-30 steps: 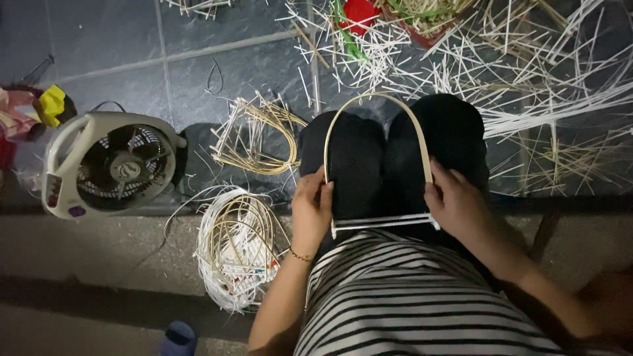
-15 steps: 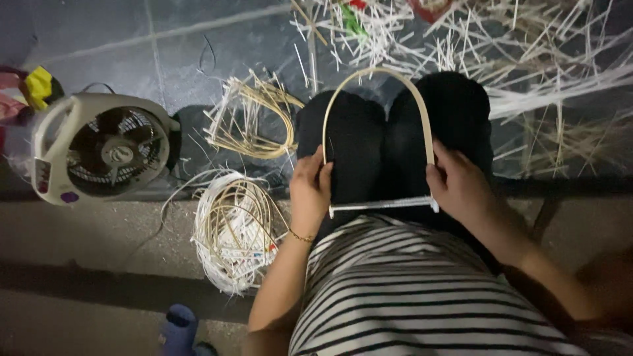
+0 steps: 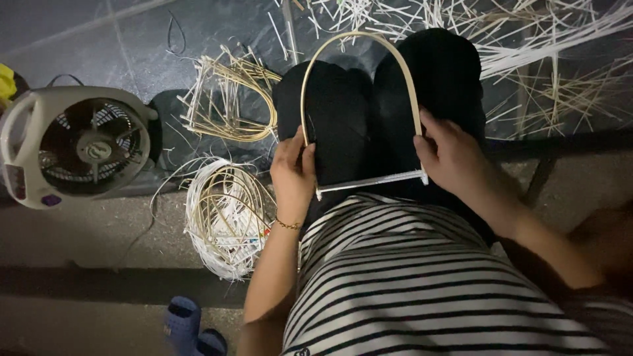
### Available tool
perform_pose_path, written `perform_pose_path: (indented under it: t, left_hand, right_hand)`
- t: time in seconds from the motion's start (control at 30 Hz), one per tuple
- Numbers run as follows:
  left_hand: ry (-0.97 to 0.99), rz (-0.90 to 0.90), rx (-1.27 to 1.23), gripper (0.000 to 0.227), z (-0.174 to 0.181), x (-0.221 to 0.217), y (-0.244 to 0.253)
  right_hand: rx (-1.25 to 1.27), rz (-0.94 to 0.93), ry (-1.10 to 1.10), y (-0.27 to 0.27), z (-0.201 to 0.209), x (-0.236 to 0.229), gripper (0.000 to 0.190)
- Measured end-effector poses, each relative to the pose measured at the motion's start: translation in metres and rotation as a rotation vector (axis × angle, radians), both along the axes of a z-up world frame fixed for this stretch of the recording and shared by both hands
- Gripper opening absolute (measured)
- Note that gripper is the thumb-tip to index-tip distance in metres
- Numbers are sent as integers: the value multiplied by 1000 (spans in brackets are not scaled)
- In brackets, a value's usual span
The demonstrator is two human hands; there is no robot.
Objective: The recorder is assembling and securing bamboo or rattan frame components using white adhesive tape or plastic strips.
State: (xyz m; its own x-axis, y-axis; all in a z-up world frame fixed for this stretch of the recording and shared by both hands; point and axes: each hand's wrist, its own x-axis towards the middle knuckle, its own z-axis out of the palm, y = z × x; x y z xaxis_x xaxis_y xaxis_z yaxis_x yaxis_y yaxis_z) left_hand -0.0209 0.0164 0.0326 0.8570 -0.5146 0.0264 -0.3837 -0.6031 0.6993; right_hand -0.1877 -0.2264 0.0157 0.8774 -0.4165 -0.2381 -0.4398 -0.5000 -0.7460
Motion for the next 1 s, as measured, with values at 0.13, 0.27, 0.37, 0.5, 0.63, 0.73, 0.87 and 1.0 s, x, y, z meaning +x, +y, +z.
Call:
perform_pose_path:
  t: [0.13, 0.27, 0.37, 0.5, 0.63, 0.73, 0.87, 1.0]
  left_hand:
    - [-13, -6, 3, 34, 0, 0, 0]
    - [-16, 4, 17, 35, -3, -2, 0]
    - [-22, 25, 5, 36, -5, -4, 0]
    - [-57, 35, -23, 37, -7, -5, 0]
    - [-28, 52, -30, 36, -12, -4, 6]
    - [26, 74, -65, 36, -25, 0, 14]
    - [354, 171, -291, 33, -45, 7, 29]
    - [556, 207, -383, 22, -34, 5, 35]
  right_hand:
    - [-31, 21, -49, -1, -8, -3, 57]
    - [-97, 34, 82, 3, 12, 3, 54]
    - [-146, 32, 146, 7, 12, 1, 56]
    - [-185, 19, 0, 6, -16, -10, 58]
    - [-18, -3, -9, 1, -1, -2, 55]
    - [146, -20, 100, -6, 21, 1, 41]
    - [272, 10, -53, -7, 28, -2, 35]
    - [312, 19, -125, -5, 30, -1, 35]
